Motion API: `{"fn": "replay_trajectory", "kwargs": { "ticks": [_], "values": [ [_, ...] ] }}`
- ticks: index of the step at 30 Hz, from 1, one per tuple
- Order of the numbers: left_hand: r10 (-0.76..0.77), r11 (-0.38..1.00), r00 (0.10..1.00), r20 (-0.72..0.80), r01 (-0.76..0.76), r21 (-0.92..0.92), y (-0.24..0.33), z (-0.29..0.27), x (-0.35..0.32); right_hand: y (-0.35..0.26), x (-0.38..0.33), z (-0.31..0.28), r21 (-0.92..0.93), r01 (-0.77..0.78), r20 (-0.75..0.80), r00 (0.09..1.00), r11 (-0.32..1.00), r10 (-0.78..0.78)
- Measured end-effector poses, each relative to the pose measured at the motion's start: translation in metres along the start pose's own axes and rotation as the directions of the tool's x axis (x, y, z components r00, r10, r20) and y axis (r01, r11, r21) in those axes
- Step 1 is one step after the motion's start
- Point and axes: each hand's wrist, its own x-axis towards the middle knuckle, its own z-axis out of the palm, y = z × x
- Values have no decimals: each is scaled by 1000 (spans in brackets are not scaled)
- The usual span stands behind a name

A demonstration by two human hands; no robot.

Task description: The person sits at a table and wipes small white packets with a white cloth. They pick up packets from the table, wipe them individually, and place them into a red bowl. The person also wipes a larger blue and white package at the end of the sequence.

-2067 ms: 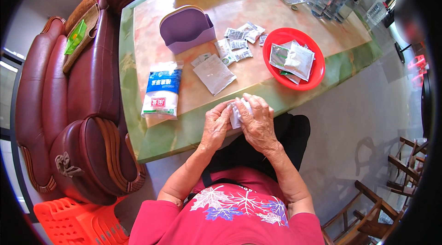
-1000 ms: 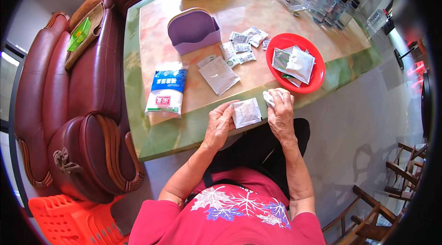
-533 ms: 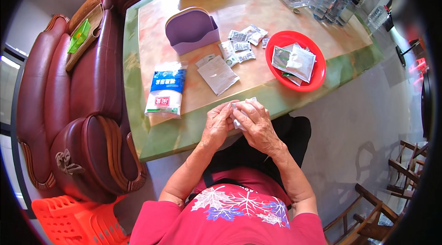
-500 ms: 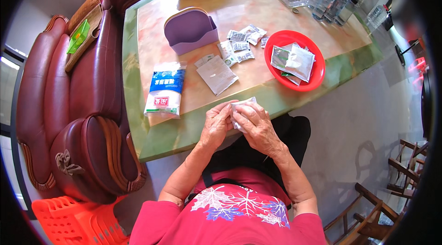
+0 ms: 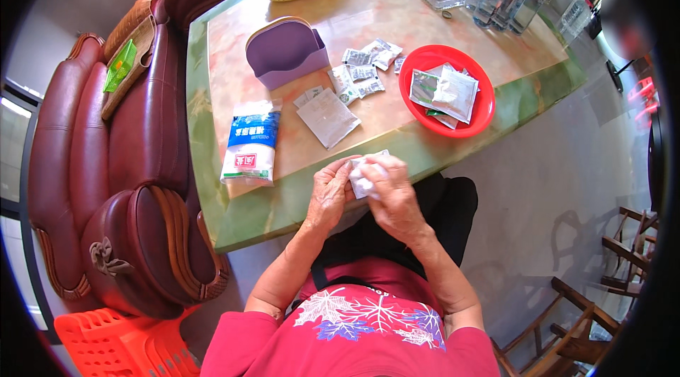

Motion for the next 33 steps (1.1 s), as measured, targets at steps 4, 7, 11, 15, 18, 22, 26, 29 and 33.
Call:
{"fn": "replay_trajectory", "kwargs": {
  "ticks": [4,7,11,15,18,22,26,29,33],
  "values": [
    [16,999,1000,16,-16,-33,-1,-4,2,9,8,20,-120,38,103,994,992,-25],
    [-16,998,1000,19,17,-62,1,-2,2,13,15,19,-189,27,137,991,982,-1],
    [-32,998,999,-31,31,-52,6,6,-1,25,21,13,-230,1,151,988,973,34],
    [-35,999,999,-33,34,-25,3,5,1,43,18,0,-326,-22,130,989,945,68],
    [-31,999,998,-49,30,-17,5,6,-1,49,11,-13,-408,-4,93,995,913,46],
    [-68,998,995,-77,69,4,9,11,-3,57,-6,-26,-334,-131,-82,991,934,109],
    [-62,996,993,-102,69,64,7,9,-2,32,-9,-16,-217,-24,-37,999,976,16],
    [-28,996,996,-79,34,80,3,6,-1,13,-13,14,-173,46,4,999,984,-46],
    [-10,997,997,-71,15,80,4,8,-3,28,-12,5,-243,23,-13,1000,970,-27]
  ]
}}
